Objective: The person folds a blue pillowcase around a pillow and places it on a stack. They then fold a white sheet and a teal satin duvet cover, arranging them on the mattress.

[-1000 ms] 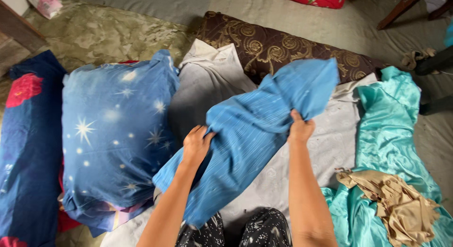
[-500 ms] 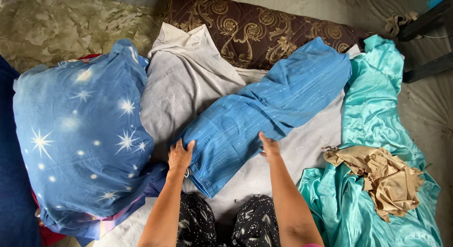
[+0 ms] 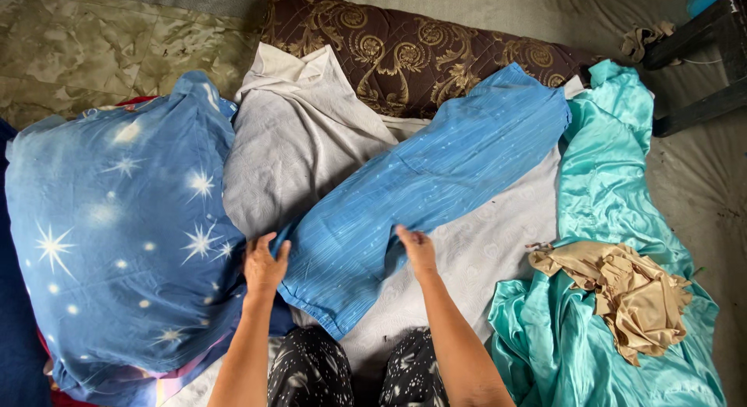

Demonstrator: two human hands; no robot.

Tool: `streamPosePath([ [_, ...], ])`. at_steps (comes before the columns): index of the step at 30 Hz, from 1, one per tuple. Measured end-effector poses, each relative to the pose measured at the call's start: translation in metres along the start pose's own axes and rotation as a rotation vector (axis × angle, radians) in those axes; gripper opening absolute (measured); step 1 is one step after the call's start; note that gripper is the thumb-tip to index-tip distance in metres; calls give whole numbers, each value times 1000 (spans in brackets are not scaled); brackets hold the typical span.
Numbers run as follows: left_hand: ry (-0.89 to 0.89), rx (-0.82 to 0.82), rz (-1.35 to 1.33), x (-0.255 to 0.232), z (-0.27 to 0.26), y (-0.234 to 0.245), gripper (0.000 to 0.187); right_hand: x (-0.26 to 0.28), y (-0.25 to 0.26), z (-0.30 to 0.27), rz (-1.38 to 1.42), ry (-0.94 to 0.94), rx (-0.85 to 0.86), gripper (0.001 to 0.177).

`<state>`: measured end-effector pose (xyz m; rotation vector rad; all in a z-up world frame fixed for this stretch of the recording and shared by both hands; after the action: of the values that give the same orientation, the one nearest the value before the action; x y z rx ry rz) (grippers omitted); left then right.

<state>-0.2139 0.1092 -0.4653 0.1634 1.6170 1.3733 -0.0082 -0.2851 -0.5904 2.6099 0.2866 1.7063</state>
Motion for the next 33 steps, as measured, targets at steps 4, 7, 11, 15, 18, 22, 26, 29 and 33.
streamPosePath([
  [4, -18, 117, 151, -77, -8, -9, 91, 15, 79, 29, 66, 65, -413, 66],
  [7, -39, 331, 196, -131, -8, -42, 113, 20, 116, 50, 168, -16, -470, 96],
  [11, 64, 561, 286, -157, -5, -72, 130, 19, 139, 87, 171, -203, -439, 121],
  [15, 102, 545, 327, -153, 7, -80, 134, 28, 135, 145, 255, -67, -386, 125],
  [18, 121, 540, 411, -148, 12, -91, 124, 36, 117, 170, 368, -18, -343, 114],
  [22, 36, 414, 453, -152, 21, -102, 95, 33, 118, 179, 330, -181, -470, 100],
  [26, -204, 173, 399, -166, 18, -101, 58, 57, 129, 175, 168, -99, -566, 73],
  [29, -261, 82, 265, -163, 19, -97, 35, 66, 135, 165, 110, -130, -567, 59],
  [33, -168, 171, 257, -137, 24, -98, 35, 79, 128, 145, 417, -46, -437, 52],
])
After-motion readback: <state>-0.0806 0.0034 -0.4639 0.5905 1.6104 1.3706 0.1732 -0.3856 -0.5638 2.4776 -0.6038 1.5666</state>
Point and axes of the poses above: each hand's wrist, its own z-axis towards the middle knuckle, its own y-axis out of the back of the hand, x = y × z, the point moved 10 cm from there along z, towards the middle knuckle, and after that the axes turned 1 degree about -z, right-handed, at the moved point
